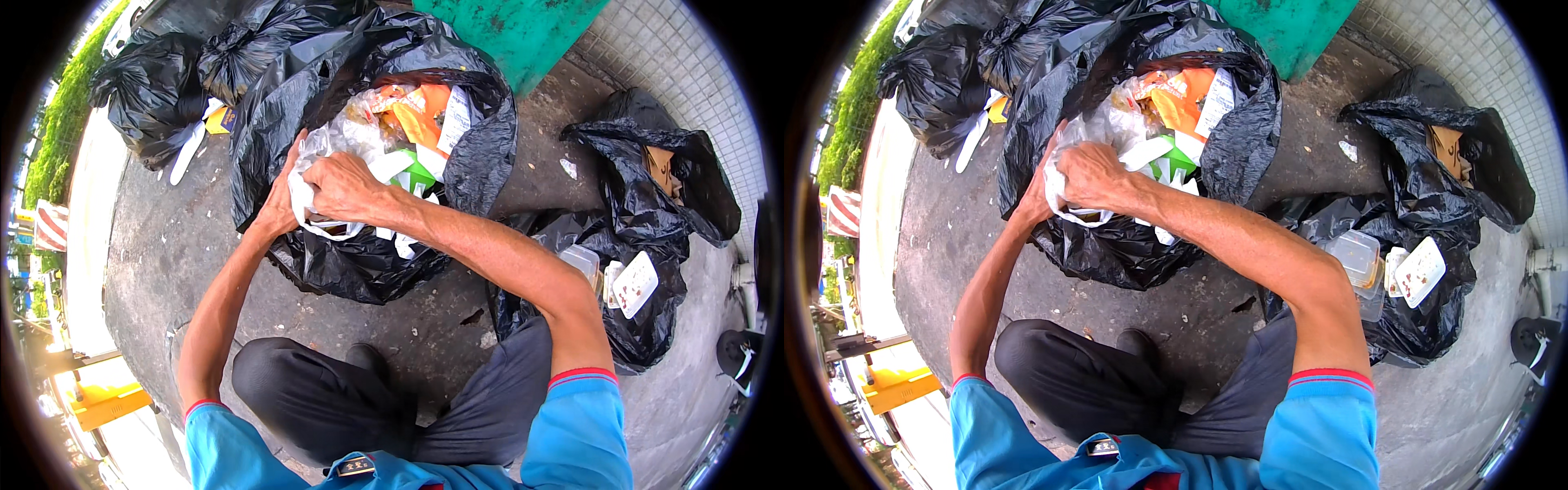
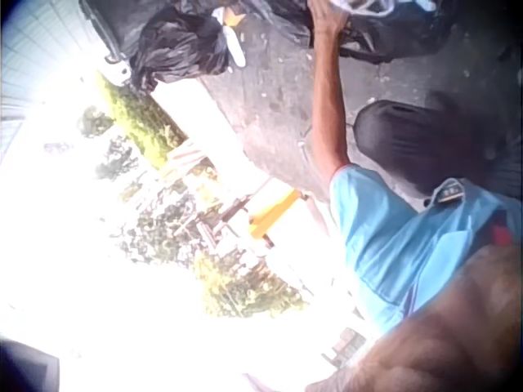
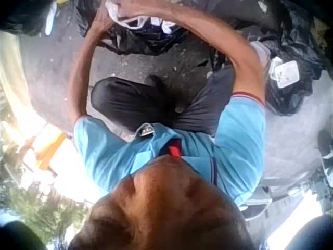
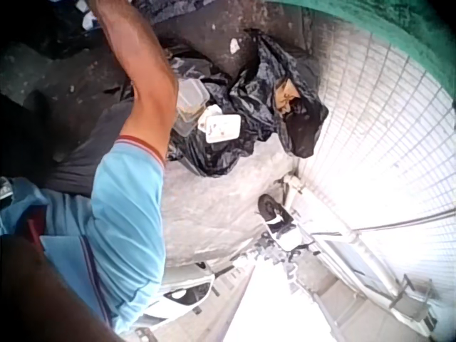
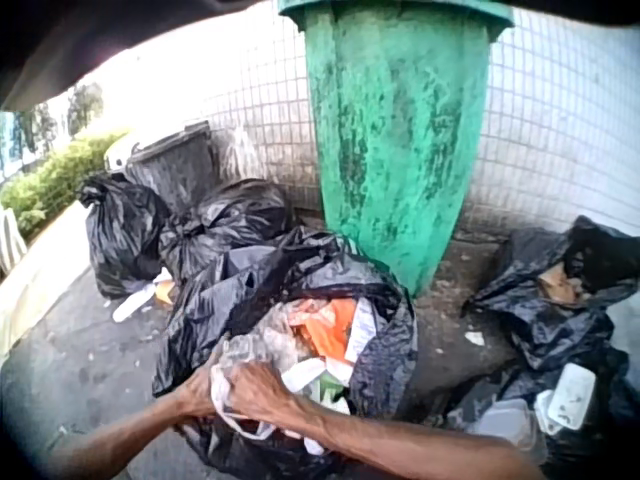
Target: The person sorts through multiple black trash bags, picking out items like plastic bags, paper, cardboard boxes, and food containers. They place the sorted items into a green bin or onto the ground next to the bags.
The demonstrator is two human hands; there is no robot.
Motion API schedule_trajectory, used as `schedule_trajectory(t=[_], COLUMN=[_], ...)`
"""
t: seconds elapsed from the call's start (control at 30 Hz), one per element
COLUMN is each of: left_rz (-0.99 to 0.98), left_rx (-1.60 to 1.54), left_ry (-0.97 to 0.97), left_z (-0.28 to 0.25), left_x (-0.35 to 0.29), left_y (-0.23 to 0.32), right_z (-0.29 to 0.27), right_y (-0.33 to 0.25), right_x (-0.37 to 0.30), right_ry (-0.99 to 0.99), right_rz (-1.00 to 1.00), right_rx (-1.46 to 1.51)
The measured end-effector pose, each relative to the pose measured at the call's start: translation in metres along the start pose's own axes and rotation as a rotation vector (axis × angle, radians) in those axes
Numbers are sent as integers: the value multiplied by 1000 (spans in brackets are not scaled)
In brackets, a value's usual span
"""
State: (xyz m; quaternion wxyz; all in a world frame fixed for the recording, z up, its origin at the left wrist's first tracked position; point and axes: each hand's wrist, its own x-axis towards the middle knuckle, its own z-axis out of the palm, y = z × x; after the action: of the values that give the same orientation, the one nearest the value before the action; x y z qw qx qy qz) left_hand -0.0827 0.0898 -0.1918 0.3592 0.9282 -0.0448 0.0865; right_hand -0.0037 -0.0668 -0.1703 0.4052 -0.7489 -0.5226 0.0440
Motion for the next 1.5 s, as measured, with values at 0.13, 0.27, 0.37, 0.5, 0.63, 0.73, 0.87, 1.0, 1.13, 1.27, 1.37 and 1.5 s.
schedule_trajectory(t=[0.13, 0.27, 0.37, 0.5, 0.63, 0.73, 0.87, 1.0, 1.13, 1.27, 1.37, 1.5], left_rz=[-33, -109, -311, -489, -632, -561, -608, -585, -541, -485, -465, -476], left_rx=[137, 105, -184, -462, -384, -229, -377, -343, -322, -316, -356, -338], left_ry=[-56, 86, 270, 439, 537, 451, 464, 464, 471, 504, 664, 892], left_z=[-9, -33, -49, -83, -96, -92, -95, -93, -96, -103, -103, -103], left_x=[-7, -8, 22, 36, 41, 30, 6, 7, 14, 32, 51, 90], left_y=[-16, -46, -23, -56, -62, -53, -60, -47, -35, -5, -8, -23], right_z=[-21, -65, -96, -100, -104, -110, -122, -132, -161, -176, -177, -181], right_y=[-9, 34, 104, 145, 156, 187, 202, 218, 181, 153, 141, 162], right_x=[14, 8, -16, -35, -32, -56, -66, -54, -24, -14, -4, -4], right_ry=[-123, -15, -93, -247, -253, -165, -151, 151, 339, 543, 621, 547], right_rz=[27, 155, 541, 731, 807, 875, 954, 753, 718, 701, 645, 609], right_rx=[-48, -263, -532, -330, -299, -373, -313, -325, -42, 317, 405, -98])
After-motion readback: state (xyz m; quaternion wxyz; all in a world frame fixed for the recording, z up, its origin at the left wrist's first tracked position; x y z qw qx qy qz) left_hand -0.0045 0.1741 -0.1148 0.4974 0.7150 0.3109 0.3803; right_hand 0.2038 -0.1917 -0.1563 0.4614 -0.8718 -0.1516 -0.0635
